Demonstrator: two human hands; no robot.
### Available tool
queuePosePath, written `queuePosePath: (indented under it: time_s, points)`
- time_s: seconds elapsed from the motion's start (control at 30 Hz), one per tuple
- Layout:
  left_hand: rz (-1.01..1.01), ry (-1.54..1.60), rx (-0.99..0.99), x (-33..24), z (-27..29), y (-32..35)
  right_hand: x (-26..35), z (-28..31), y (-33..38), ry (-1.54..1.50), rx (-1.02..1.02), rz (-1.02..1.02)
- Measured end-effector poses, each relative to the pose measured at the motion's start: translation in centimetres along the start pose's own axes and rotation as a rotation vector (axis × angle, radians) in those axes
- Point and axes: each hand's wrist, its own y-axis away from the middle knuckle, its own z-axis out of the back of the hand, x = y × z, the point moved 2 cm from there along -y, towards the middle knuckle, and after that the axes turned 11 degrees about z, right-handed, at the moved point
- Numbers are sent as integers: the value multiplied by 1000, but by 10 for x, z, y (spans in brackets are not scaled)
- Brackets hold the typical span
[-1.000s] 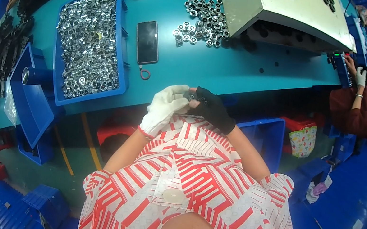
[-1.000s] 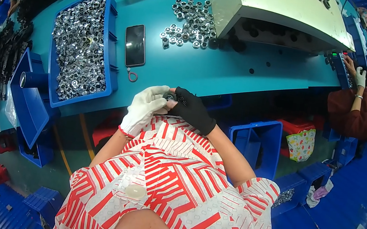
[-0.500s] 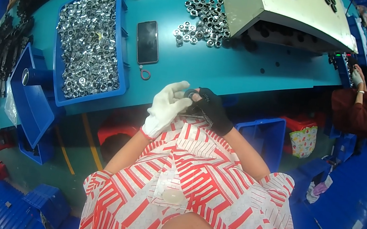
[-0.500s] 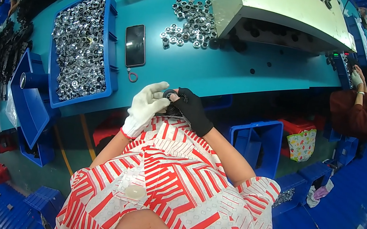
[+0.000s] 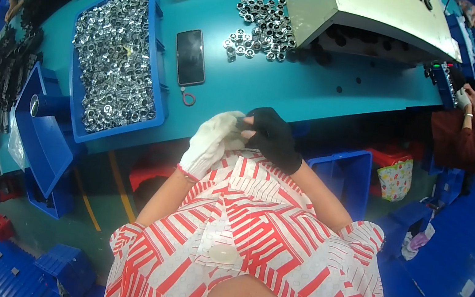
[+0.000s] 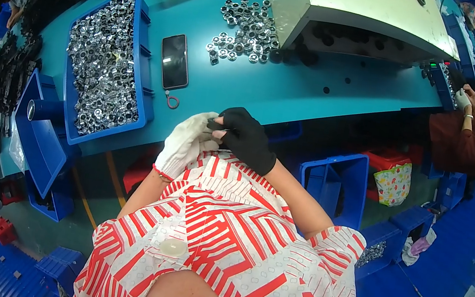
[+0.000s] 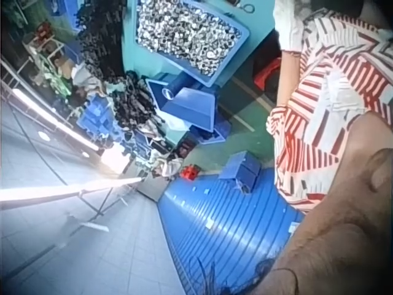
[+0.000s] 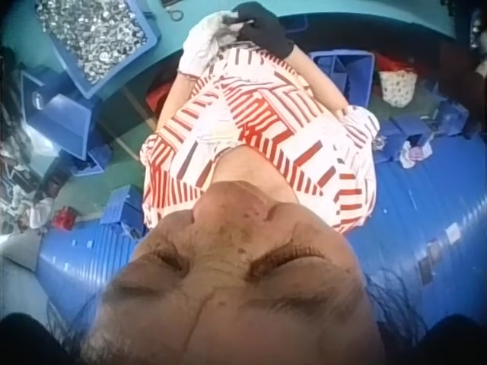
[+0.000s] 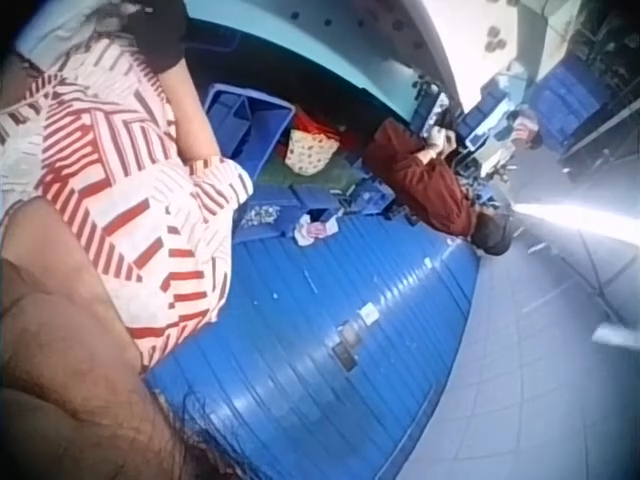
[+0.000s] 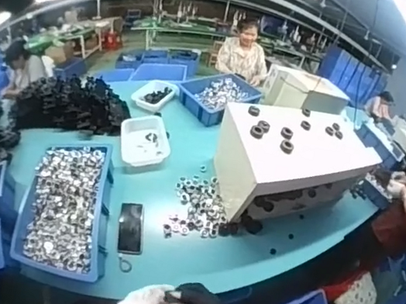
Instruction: Manual assembly of small metal rings and rubber components at an industrial workbench.
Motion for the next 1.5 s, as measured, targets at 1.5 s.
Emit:
queuePosePath:
  time_s: [1.5]
  points:
    - [-222, -479, -176, 11, -23, 1, -14, -4, 10, 28, 79, -319]
